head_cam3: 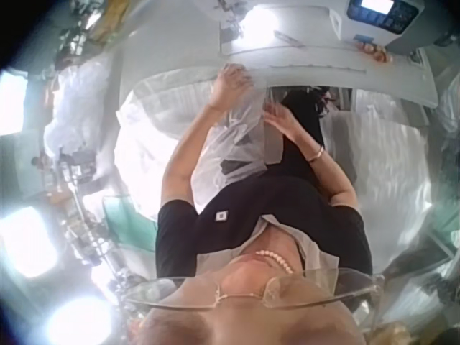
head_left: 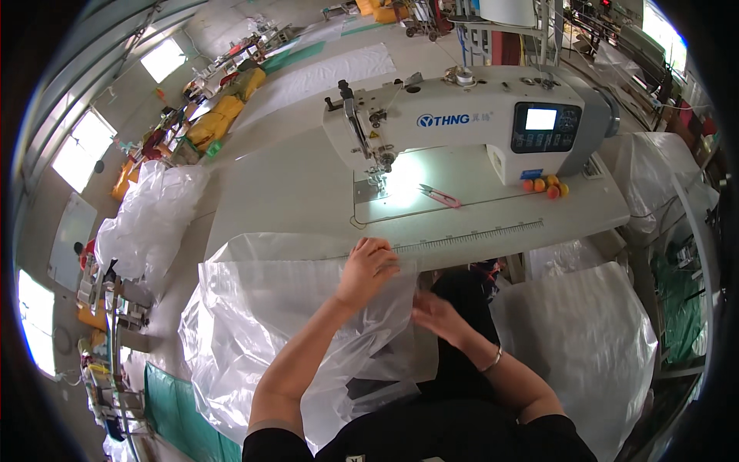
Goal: The person aligns the edges of a large white plastic sheet and feeds it into an industrial sewing machine. They guide the material through the machine to stitch the edges together, repeating the process for different sections of the plastic.
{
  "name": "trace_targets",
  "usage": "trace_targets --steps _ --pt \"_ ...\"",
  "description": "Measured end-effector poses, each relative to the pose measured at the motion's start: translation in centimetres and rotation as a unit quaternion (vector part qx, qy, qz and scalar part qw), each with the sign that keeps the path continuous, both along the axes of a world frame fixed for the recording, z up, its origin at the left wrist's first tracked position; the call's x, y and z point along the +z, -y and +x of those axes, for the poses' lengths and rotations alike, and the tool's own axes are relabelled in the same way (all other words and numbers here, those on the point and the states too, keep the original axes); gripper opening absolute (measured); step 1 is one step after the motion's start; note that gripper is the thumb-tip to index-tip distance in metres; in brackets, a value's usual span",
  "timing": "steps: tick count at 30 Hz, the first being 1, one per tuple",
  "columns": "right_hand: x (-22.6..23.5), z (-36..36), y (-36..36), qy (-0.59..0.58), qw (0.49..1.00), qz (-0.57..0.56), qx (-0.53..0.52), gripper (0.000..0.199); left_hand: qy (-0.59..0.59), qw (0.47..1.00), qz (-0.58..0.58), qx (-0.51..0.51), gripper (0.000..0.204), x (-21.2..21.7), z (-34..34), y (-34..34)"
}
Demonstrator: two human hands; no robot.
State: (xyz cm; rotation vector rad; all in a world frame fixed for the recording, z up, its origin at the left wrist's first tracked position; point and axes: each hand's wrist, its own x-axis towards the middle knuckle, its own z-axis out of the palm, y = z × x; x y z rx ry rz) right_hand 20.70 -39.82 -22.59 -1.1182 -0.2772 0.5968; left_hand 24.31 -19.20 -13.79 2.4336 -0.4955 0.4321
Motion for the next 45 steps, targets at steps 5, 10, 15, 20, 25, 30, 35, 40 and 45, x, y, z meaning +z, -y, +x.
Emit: trace_targets --steps 5,10,15,20,25,30,35,40,45 --pt "5.0 3.3 -0.4 0.298 0.892 -0.276 -0.199 0.020 -0.079 0.992 -0.097 0.021 0.014 -0.5 0.9 -1.1" --pt "8.4 7.2 -1.2 0.510 0.662 -0.456 -0.307 0.013 -0.085 0.988 -0.107 0.069 0.016 0.7 1.9 -0.2" --pt "7.8 8.9 -2.0 0.491 0.692 -0.477 -0.231 0.014 -0.052 0.996 -0.060 0.050 0.018 1.0 3.1 0.2" --pt "8.0 9.4 -2.8 0.403 0.814 -0.344 -0.237 0.016 0.058 0.997 -0.049 -0.016 0.017 1.1 4.5 -0.7" --pt "7.8 9.3 -3.8 0.213 0.946 -0.087 -0.229 0.017 -0.066 0.991 -0.114 0.001 0.016 4.8 4.2 -1.1" --pt "9.8 7.0 -5.1 0.073 0.975 0.052 -0.204 0.025 -0.046 0.992 -0.118 0.006 0.014 6.3 3.5 -1.9" --pt "9.3 7.0 -5.9 0.087 0.973 0.030 -0.213 0.018 -0.060 0.990 -0.128 0.025 0.014 7.8 2.6 -1.2" --pt "10.6 7.0 -6.5 0.173 0.959 0.019 -0.225 0.015 -0.131 0.982 -0.129 -0.046 0.013 9.8 3.2 -2.1" --pt "10.7 5.9 -7.5 0.180 0.963 0.002 -0.203 0.034 -0.177 0.982 -0.073 -0.009 0.022 10.5 3.9 -3.0"
